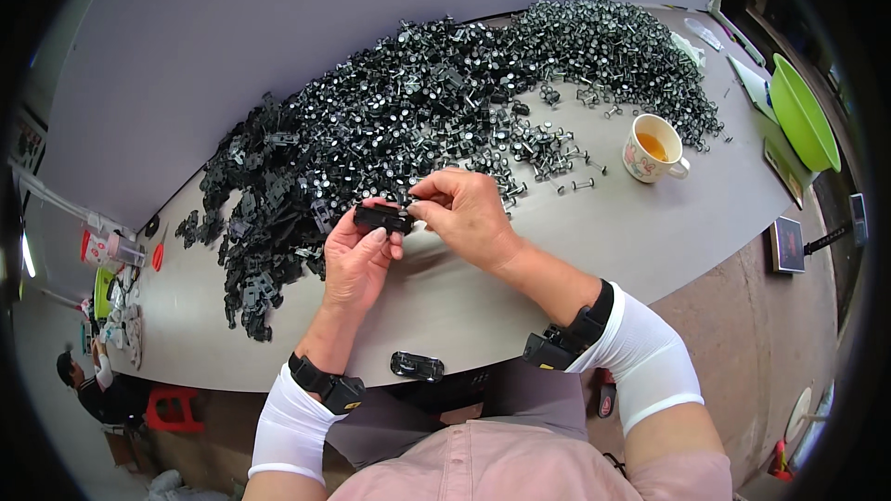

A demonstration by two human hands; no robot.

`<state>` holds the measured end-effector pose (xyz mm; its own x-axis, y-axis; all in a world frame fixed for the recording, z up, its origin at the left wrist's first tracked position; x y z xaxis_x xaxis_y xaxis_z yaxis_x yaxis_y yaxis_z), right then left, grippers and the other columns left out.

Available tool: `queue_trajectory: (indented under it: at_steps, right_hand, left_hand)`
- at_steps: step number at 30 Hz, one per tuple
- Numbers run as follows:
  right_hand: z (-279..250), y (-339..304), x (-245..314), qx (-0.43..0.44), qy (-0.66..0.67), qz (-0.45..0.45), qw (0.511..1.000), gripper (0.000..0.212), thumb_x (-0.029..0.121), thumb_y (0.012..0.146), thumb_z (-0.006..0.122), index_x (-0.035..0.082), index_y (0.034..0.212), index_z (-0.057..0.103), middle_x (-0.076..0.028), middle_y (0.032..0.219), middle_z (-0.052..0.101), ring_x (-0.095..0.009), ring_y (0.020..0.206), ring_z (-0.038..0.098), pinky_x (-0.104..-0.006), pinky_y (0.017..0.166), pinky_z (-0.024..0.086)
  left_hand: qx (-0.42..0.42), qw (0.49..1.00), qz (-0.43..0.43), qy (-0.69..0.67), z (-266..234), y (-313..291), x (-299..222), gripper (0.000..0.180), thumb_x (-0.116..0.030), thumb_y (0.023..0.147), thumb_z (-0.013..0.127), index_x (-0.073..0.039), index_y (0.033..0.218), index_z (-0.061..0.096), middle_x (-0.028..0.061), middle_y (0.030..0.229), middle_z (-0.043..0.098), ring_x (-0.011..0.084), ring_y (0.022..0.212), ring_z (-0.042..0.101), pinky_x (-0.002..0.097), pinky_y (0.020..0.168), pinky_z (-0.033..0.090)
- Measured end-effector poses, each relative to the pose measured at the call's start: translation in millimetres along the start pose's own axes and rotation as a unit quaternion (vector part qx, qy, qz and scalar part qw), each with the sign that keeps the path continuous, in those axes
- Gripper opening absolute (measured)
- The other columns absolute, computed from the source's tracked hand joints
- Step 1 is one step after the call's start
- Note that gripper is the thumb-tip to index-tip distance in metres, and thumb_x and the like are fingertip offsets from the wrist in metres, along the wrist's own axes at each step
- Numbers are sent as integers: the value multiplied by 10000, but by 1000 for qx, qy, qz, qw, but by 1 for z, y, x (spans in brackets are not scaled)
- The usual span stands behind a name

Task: Assembling small black plastic components at a workbench.

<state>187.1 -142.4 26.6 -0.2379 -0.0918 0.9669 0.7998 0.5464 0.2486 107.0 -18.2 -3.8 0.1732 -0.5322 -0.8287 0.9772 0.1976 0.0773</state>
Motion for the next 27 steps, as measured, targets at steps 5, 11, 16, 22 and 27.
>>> queue_trajectory:
  at_steps: [5,11,16,22,27]
  right_hand:
    - [7,-9,39,-16,-123,-126,984,134,-24,760,697,-23,892,677,-89,800,668,-125,682,644,-234,600,516]
    - [13,-7,24,9,-97,-103,990,114,-35,751,685,-29,863,666,-111,769,658,-164,674,656,-268,588,518]
    - [12,-6,21,-12,-79,-114,990,77,-27,739,675,-16,813,659,-126,737,646,-222,644,649,-306,564,506]
    - [12,-9,38,-17,-160,-174,972,119,-32,749,702,5,860,680,-84,750,640,-158,653,629,-266,551,496]
    - [17,-15,45,-6,-196,-197,961,118,-26,713,708,14,815,665,-100,743,621,-223,623,618,-302,543,487]
  left_hand:
    - [-5,999,-48,14,-1,-4,15,269,46,896,545,17,1164,561,88,936,614,153,739,603,263,599,529]
    - [-5,999,-46,-9,-2,-5,13,286,27,895,569,22,1180,554,99,921,615,163,715,611,253,563,538]
    - [-3,999,-41,-2,0,-2,10,408,31,895,569,9,1294,484,109,937,609,168,723,629,260,589,566]
    - [-13,996,-40,76,-1,-3,12,509,37,899,556,-12,1383,407,114,951,607,173,735,647,271,625,578]
    - [-6,990,-37,138,5,-5,14,509,41,900,550,-11,1385,405,110,915,637,171,723,659,274,653,580]
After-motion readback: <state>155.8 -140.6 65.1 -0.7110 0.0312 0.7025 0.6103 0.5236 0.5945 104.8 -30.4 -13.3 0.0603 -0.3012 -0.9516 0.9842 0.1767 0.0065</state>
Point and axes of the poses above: each hand's wrist, its own y-axis towards the middle knuckle, its own z-axis out of the palm, x = y × z, the point moved 10 cm from there along y, towards the middle knuckle
